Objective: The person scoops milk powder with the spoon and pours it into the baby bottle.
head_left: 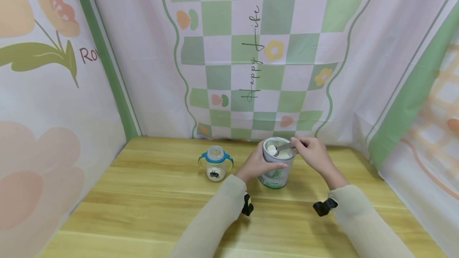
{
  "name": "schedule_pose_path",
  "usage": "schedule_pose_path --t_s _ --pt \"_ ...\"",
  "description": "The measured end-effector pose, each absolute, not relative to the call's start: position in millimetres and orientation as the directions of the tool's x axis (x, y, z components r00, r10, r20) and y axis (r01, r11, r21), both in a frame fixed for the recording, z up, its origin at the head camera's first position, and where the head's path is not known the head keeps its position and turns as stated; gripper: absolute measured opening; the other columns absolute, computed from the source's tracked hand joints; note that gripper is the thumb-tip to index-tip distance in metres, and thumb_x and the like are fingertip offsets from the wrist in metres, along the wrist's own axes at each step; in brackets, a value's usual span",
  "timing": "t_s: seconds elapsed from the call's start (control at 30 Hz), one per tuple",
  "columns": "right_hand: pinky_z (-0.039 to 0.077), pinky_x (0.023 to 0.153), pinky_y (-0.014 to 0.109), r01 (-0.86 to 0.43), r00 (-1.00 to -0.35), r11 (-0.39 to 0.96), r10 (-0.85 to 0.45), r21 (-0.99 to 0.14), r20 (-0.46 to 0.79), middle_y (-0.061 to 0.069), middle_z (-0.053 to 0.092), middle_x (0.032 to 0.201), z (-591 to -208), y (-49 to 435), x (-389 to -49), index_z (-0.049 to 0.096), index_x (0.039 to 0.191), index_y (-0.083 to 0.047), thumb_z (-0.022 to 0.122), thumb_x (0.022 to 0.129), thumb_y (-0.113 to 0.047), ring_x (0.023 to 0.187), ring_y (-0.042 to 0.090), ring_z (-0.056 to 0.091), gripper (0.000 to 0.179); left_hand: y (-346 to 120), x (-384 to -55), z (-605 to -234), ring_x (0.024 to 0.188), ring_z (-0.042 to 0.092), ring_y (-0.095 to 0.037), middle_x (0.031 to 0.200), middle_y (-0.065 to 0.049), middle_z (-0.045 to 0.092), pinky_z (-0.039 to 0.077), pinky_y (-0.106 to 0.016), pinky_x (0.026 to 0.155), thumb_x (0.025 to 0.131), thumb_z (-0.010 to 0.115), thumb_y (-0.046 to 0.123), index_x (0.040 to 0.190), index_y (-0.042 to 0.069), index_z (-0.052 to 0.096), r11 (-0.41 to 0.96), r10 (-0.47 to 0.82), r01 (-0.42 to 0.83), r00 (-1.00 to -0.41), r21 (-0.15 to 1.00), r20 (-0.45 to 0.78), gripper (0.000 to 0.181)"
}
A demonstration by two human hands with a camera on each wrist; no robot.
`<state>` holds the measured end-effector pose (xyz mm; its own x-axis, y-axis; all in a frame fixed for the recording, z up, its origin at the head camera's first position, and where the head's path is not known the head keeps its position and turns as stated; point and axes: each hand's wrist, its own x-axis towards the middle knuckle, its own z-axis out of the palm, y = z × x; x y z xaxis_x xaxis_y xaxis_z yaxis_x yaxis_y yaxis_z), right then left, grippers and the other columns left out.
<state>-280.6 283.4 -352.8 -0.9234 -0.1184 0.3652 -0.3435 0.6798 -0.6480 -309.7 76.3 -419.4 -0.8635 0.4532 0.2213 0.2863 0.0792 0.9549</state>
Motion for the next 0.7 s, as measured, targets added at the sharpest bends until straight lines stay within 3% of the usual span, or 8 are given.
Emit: schedule_pose_path --t_s 0.27,0.7 --pt "0.040 0.048 0.028 -0.385 -0.880 0.724 -0.100 -0.573 0.465 0.004 0.060 0.069 -361 286 -278 0.073 0.092 -0.003 0.052 0.106 -0.034 0.055 0.016 0.047 0.040 76 -311 -420 0.117 0.054 -0.005 0.135 0.012 0.049 0.043 -0.036 0.103 0.081 0.087 0.033 0.151 0.029 0.032 0.087 0.449 0.273 -0.869 0.958 0.208 0.089" --pt "0.037 0.046 0.028 -0.428 -0.807 0.756 -0.074 -0.494 0.585 0.001 0.052 0.061 -365 283 -277 0.071 0.084 -0.006 0.057 0.104 -0.028 0.050 0.015 0.043 0.034 76 -309 -418 0.117 0.053 -0.005 0.135 0.013 0.049 0.043 -0.036 0.103 0.081 0.086 0.032 0.151 0.029 0.033 0.076 0.454 0.283 -0.864 0.956 0.219 0.088"
